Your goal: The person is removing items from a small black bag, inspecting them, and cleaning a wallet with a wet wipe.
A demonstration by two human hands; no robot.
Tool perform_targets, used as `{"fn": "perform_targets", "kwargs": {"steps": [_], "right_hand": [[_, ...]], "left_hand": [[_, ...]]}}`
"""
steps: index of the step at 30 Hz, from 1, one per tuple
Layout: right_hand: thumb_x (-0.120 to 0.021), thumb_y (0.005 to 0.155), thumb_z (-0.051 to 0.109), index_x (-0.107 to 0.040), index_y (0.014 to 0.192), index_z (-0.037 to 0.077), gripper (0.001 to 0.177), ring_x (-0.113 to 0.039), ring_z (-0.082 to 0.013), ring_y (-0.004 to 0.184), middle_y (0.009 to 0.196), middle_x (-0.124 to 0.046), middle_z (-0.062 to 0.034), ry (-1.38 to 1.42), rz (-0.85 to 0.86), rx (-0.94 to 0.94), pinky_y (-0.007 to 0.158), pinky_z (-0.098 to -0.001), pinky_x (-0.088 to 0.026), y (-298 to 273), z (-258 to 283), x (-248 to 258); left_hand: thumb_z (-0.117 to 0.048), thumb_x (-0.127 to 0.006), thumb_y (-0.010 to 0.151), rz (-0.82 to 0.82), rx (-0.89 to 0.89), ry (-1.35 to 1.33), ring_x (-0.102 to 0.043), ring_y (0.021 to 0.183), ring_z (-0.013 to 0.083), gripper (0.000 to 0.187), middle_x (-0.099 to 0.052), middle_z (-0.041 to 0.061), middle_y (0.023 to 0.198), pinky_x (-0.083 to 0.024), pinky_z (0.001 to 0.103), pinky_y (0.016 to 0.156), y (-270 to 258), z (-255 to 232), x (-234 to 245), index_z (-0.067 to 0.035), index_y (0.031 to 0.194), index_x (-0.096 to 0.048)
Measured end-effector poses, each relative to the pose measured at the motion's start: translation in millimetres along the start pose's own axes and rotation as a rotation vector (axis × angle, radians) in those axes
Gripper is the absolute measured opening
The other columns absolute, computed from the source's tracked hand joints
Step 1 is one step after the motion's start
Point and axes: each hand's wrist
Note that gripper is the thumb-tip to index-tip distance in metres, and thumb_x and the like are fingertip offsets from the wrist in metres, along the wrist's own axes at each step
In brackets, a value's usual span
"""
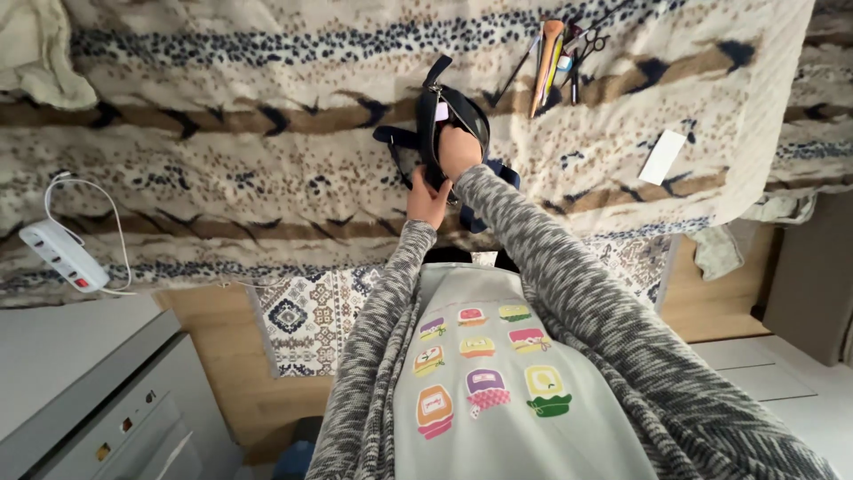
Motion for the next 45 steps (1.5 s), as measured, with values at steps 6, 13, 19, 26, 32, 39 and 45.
{"fn": "perform_targets", "kwargs": {"steps": [6, 13, 19, 26, 32, 39, 45], "right_hand": [[-0.053, 0.098, 0.015, -0.06, 0.128, 0.009, 0.032, -0.07, -0.0448, 0.085, 0.096, -0.071, -0.024, 0.184, -0.023, 0.113, 0.07, -0.0545, -0.055, -17, -10, 29], [-0.055, 0.1, 0.024, -0.057, 0.133, 0.008, 0.036, -0.068, -0.0463, 0.083, 0.093, -0.071, -0.0258, 0.217, 0.172, 0.194, 0.073, -0.0556, -0.054, -7, -30, 42], [-0.056, 0.095, 0.017, -0.055, 0.127, -0.006, 0.039, -0.07, -0.0416, 0.072, 0.087, -0.072, -0.024, 0.043, 0.047, 0.193, 0.063, -0.0527, -0.056, 3, -35, -10], [-0.056, 0.097, 0.017, -0.053, 0.13, -0.007, 0.041, -0.068, -0.0387, 0.061, 0.078, -0.07, -0.0208, -0.075, -0.226, 0.114, 0.053, -0.0503, -0.054, -9, -29, -1], [-0.061, 0.096, 0.018, -0.053, 0.128, -0.005, 0.041, -0.068, -0.0387, 0.072, 0.085, -0.07, -0.0199, 0.11, -0.027, 0.391, 0.062, -0.0484, -0.054, -65, -11, 96], [-0.062, 0.089, 0.011, -0.071, 0.106, 0.004, 0.02, -0.068, -0.0389, 0.087, 0.1, -0.071, -0.0194, 0.348, -0.236, 0.161, 0.077, -0.0477, -0.055, -55, -112, 157], [-0.058, 0.108, 0.011, -0.064, 0.119, 0.005, 0.014, -0.068, -0.0422, 0.096, 0.113, -0.067, -0.0211, 0.069, -0.415, -0.035, 0.082, -0.0502, -0.054, 44, -242, 146]], "left_hand": [[-0.044, -0.076, 0.09, 0.019, 0.04, 0.033, -0.064, 0.061, 0.0255, 0.073, -0.063, 0.004, 0.068, -0.053, 0.042, 0.061, -1, -3, -1, -0.009, 0.145, -0.042], [-0.045, -0.077, 0.089, 0.066, 0.072, 0.063, -0.066, 0.062, 0.0254, 0.074, -0.065, 0.003, 0.067, -0.054, 0.042, 0.062, -1, -16, -6, -0.01, 0.145, -0.042], [-0.043, -0.076, 0.09, 0.034, 0.069, 0.028, -0.065, 0.062, 0.0247, 0.074, -0.065, 0.004, 0.068, -0.054, 0.041, 0.063, 1, -4, -6, -0.009, 0.145, -0.041], [-0.042, -0.078, 0.089, 0.056, 0.067, 0.029, -0.064, 0.061, 0.0249, 0.075, -0.064, 0.006, 0.069, -0.053, 0.042, 0.062, -1, -17, 0, -0.009, 0.146, -0.042], [-0.044, -0.077, 0.089, 0.022, 0.057, 0.059, -0.064, 0.062, 0.0257, 0.077, -0.065, 0.006, 0.07, -0.053, 0.042, 0.062, 1, -11, 3, -0.009, 0.147, -0.041], [-0.046, -0.076, 0.089, 0.038, 0.099, 0.054, -0.065, 0.062, 0.024, 0.081, -0.065, 0.006, 0.068, -0.052, 0.041, 0.061, -4, -1, 12, -0.006, 0.15, -0.042], [-0.046, -0.076, 0.09, 0.03, 0.147, 0.111, -0.063, 0.062, 0.0234, 0.082, -0.063, 0.006, 0.068, -0.052, 0.04, 0.061, -6, 0, 11, -0.003, 0.15, -0.041]]}}
Point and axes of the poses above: each hand's wrist, its own y-axis towards the middle knuckle, its own x-axis out of the back of the hand, z = x × y
